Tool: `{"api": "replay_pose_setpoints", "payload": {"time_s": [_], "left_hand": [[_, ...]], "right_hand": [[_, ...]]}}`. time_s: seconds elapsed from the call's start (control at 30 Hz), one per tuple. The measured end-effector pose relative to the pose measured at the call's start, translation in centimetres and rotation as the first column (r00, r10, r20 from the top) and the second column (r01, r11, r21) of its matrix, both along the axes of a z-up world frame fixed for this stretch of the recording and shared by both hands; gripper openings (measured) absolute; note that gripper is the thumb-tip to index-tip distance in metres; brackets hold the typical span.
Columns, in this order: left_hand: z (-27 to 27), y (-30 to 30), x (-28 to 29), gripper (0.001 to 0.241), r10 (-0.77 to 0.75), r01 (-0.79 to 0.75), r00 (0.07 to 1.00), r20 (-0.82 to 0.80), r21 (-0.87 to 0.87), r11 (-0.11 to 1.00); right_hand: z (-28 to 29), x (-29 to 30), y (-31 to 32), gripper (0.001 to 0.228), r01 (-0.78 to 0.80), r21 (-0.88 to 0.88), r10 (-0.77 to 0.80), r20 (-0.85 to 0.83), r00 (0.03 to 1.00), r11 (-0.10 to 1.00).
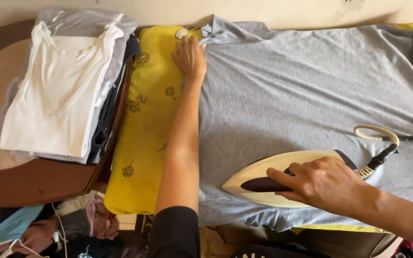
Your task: The person irons a grey t-shirt on a yellow ironing board, smoothing out wrinkles with an iron. They then fold the shirt neatly and place it on a stack of other clothes.
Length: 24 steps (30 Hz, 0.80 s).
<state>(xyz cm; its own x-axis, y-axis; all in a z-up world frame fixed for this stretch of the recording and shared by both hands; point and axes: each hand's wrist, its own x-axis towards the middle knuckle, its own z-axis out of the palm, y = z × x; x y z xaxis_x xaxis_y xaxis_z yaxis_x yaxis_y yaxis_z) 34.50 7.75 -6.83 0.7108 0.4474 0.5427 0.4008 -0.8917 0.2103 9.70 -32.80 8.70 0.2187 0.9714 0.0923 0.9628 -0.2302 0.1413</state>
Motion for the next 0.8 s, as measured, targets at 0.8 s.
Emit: {"api": "replay_pose_setpoints", "payload": {"time_s": [0.8], "left_hand": [[2.8, -14.6, -42.7, 0.092, -0.414, 0.5, 0.78, -0.47, 0.069, 0.863]], "right_hand": [[0.6, 23.3, 21.0, 0.041, 0.248, -0.149, -0.278, -0.233, 0.932, 0.957]]}}
